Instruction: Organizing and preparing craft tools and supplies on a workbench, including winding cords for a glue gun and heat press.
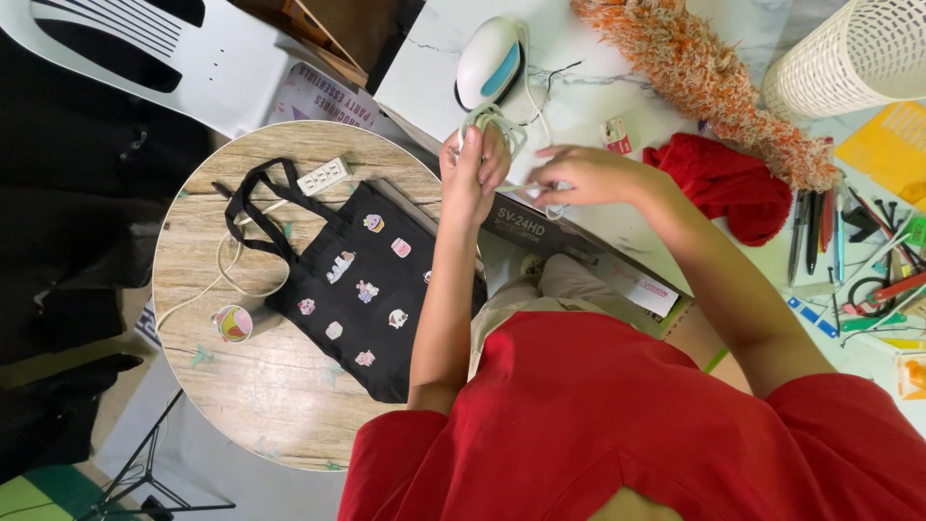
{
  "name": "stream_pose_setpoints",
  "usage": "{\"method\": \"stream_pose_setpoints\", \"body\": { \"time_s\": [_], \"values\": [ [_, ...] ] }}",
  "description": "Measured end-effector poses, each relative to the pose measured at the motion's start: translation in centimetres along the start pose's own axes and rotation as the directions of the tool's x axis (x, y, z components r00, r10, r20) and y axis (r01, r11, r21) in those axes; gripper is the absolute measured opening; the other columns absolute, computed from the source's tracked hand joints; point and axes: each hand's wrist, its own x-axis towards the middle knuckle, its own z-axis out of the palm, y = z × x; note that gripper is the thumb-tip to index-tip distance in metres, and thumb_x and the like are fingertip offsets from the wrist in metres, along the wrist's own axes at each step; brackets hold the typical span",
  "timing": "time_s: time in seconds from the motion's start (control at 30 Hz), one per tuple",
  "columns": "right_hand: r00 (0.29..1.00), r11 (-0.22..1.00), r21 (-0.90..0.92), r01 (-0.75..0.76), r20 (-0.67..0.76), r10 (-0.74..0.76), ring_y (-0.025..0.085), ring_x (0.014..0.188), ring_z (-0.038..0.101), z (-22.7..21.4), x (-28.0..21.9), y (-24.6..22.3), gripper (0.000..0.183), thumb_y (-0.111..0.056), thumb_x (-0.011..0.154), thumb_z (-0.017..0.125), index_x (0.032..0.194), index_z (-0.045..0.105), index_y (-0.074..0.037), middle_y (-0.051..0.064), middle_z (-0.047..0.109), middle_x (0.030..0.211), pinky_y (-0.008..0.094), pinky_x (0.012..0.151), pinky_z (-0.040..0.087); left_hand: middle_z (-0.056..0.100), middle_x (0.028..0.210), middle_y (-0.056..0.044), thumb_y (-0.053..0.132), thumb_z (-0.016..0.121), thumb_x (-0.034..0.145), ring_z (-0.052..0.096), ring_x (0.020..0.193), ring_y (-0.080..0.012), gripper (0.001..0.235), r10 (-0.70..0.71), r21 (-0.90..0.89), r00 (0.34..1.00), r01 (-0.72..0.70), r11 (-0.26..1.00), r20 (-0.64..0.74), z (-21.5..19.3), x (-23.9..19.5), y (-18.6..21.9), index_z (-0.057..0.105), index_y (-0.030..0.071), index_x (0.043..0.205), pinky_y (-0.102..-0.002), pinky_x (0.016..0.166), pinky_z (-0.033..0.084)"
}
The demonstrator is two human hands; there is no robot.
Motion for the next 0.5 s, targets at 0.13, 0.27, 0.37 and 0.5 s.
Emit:
{"method": "stream_pose_setpoints", "body": {
  "time_s": [0.13,0.27,0.37,0.5],
  "values": [
    [0.965,0.839,-0.524,0.149,-0.107,-0.238,0.024,0.109,0.07,-0.1,0.4,4.5,0.019,-0.032,0.1,0.07,0.093,0.074,-0.015,0.0,0.077,0.095,0.044,0.117,0.043,0.047,0.059,0.004,0.04,0.065,0.103,0.039,0.045,-0.0047,0.042,-0.262,0.247,0.948,0.214,0.945,0.182,-0.4,-0.7,-0.2,0.057,0.008,0.077,-0.022,0.04,0.03],
    [0.913,0.761,-0.643,0.09,-0.253,-0.322,0.021,0.089,0.07,-3.8,-0.7,0.3,0.017,-0.03,0.089,0.076,0.092,0.074,-0.013,0.003,0.075,0.086,0.041,0.109,0.046,0.048,0.06,0.004,0.04,0.071,0.096,0.042,0.048,-0.0077,0.037,-0.555,0.455,0.822,0.45,0.768,0.125,2.2,-1.9,-0.4,0.061,0.006,0.083,-0.026,0.042,0.03],
    [0.889,0.603,-0.796,-0.057,-0.316,-0.333,0.019,0.082,0.067,-3.9,-0.3,-0.4,0.023,-0.035,0.084,0.082,0.083,0.075,-0.013,0.002,0.071,0.074,0.036,0.104,0.046,0.055,0.063,-0.011,0.047,0.079,0.091,0.049,0.055,-0.0144,0.052,-0.363,0.86,0.93,0.146,0.488,0.048,2.3,-0.9,-1.8,0.064,0.0,0.075,-0.037,0.054,0.048],
    [0.84,0.58,-0.806,-0.121,-0.394,-0.373,0.017,0.079,0.064,-3.6,-0.4,-0.7,0.034,-0.041,0.096,0.082,0.082,0.074,-0.011,0.002,0.069,0.073,0.035,0.101,0.044,0.066,0.068,-0.021,0.053,0.076,0.085,0.065,0.063,-0.0359,0.055,-0.233,0.976,0.968,0.133,0.171,-0.091,1.8,-0.2,-3.0,0.063,0.001,0.075,-0.046,0.062,0.052]
  ]
}}
